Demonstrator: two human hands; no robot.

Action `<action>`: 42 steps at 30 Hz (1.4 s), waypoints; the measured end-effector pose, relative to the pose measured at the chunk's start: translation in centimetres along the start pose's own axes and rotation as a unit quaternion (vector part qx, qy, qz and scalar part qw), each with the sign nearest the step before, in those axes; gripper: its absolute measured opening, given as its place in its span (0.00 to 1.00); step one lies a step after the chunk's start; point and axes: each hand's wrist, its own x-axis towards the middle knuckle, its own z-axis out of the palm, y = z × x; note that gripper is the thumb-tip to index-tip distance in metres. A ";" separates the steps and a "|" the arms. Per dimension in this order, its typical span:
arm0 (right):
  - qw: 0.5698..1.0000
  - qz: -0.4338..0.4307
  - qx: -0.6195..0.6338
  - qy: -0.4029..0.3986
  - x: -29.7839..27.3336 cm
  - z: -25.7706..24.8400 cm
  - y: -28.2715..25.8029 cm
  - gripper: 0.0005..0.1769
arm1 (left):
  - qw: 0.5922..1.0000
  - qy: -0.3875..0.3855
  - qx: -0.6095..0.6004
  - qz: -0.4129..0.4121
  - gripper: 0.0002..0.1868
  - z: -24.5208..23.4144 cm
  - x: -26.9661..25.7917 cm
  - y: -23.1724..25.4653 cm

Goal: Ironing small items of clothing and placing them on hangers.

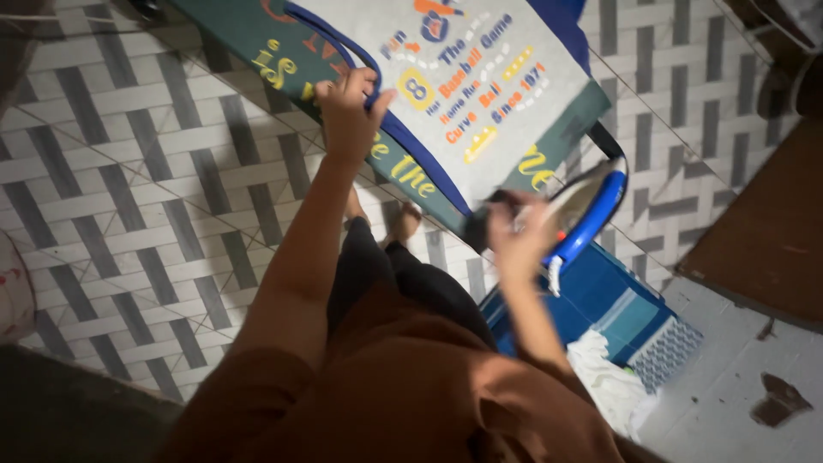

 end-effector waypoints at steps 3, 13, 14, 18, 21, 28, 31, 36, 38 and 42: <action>0.941 -0.153 -0.279 0.117 2.1 -6.3 4.6 0.41 | 0.985 -0.030 -0.155 -0.066 0.25 -1.3 -0.8 0.0; 0.989 0.143 -0.024 -0.022 7.0 -11.5 7.7 0.40 | 0.986 -0.085 -0.145 0.009 0.06 -0.5 1.8 -1.7; 0.998 0.039 0.043 -0.034 6.3 -11.8 7.6 0.40 | 0.982 -0.103 -0.154 0.025 0.08 -0.8 1.7 -1.9; 0.987 0.095 0.017 -0.125 8.8 -8.4 -9.7 0.29 | 0.971 -0.162 -0.174 0.030 0.17 -1.8 3.3 -2.4; 0.935 -0.289 -0.115 -0.174 10.9 -3.0 -14.0 0.24 | 0.946 -0.238 -0.211 -0.056 0.16 -1.3 3.5 -3.5; 0.912 -0.185 -0.195 -0.309 8.9 2.2 -14.2 0.29 | 0.893 -0.219 -0.370 -0.134 0.10 1.6 3.2 -7.0; 0.890 -0.171 -0.212 -0.365 7.0 0.2 -14.7 0.30 | 0.881 -0.232 -0.379 -0.162 0.10 0.4 3.2 -6.1; 0.895 -0.190 -0.247 -0.321 8.1 3.4 -15.4 0.31 | 0.851 -0.228 -0.437 -0.180 0.12 2.0 2.8 -7.2; 0.909 -0.200 -0.219 -0.292 9.1 5.2 -16.4 0.30 | 0.853 -0.235 -0.432 -0.173 0.12 2.3 2.9 -7.5; 0.892 -0.232 -0.197 -0.334 8.6 3.9 -14.9 0.30 | 0.902 -0.200 -0.353 -0.149 0.12 1.3 3.2 -7.0</action>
